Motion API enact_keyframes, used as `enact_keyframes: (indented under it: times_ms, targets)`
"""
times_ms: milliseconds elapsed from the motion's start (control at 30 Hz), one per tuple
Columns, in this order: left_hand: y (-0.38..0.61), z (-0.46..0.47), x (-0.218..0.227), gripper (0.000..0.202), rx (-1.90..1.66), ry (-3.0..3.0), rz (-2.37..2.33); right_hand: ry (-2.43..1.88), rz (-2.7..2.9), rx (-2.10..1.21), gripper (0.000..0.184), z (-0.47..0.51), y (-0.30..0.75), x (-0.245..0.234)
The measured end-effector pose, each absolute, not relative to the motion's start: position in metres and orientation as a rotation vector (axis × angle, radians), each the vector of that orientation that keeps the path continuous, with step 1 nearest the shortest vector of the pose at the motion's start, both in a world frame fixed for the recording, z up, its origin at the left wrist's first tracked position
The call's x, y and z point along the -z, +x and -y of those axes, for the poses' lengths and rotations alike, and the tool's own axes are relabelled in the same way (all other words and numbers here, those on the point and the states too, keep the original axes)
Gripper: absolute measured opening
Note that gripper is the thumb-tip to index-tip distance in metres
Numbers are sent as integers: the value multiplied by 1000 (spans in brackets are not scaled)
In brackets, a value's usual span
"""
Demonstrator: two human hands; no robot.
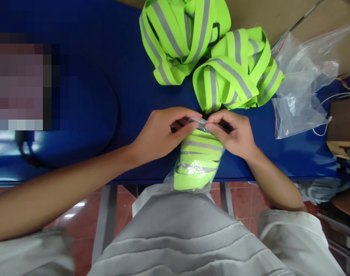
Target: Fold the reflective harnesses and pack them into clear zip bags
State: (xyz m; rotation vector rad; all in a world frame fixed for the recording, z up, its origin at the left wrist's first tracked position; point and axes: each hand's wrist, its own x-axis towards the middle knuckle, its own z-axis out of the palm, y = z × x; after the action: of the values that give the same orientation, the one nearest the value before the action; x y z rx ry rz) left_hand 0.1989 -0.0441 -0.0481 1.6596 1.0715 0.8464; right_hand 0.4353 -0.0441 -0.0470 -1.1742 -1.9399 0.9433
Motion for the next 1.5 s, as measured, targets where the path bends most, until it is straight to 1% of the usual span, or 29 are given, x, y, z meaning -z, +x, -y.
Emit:
enact_keyframes:
  times_ms: [167, 267, 333, 400, 500, 567, 633, 767, 833, 1000, 1133, 1300, 1400, 1500]
  targets:
    - [200, 45, 42, 18, -916, 1588, -1142, -1178, 1930, -919, 21, 45, 436, 50]
    - [200, 45, 43, 16, -896, 1605, -1128, -1148, 1968, -801, 21, 45, 436, 47]
    - [200, 44, 45, 17, -880, 1643, -1116, -1110, 1977, -798, 19, 43, 438, 44]
    - [199, 44, 47, 17, -868, 1715, -1094, -1094, 1973, -918, 19, 40, 441, 42]
    - [197, 45, 48, 18, -843, 1853, -1037, -1141, 1941, -1178, 26, 35, 448, 40]
    - [196, 46, 49, 21, -836, 1907, -1006, -1156, 1935, -1272, 31, 34, 452, 40]
    - [196, 46, 50, 23, -847, 1923, -997, -1134, 1975, -1251, 32, 34, 452, 39]
    - [198, 47, 51, 23, -862, 1940, -961, -1049, 2096, -1085, 28, 37, 449, 40]
    - [199, 48, 51, 22, -852, 1943, -925, -1024, 2090, -1126, 29, 38, 448, 41]
    - [201, 49, 49, 22, -789, 1946, -888, -1054, 1904, -1570, 30, 31, 451, 37]
    - [200, 48, 49, 24, -768, 1923, -844, -1088, 1791, -1771, 31, 26, 454, 30]
    - [199, 47, 49, 23, -777, 1845, -795, -1068, 1814, -1835, 30, 28, 452, 30]
    - [199, 47, 45, 19, -760, 1784, -832, -996, 1835, -1799, 24, 34, 451, 31]
    - [199, 47, 40, 18, -753, 1747, -915, -973, 1851, -1737, 23, 38, 450, 29]
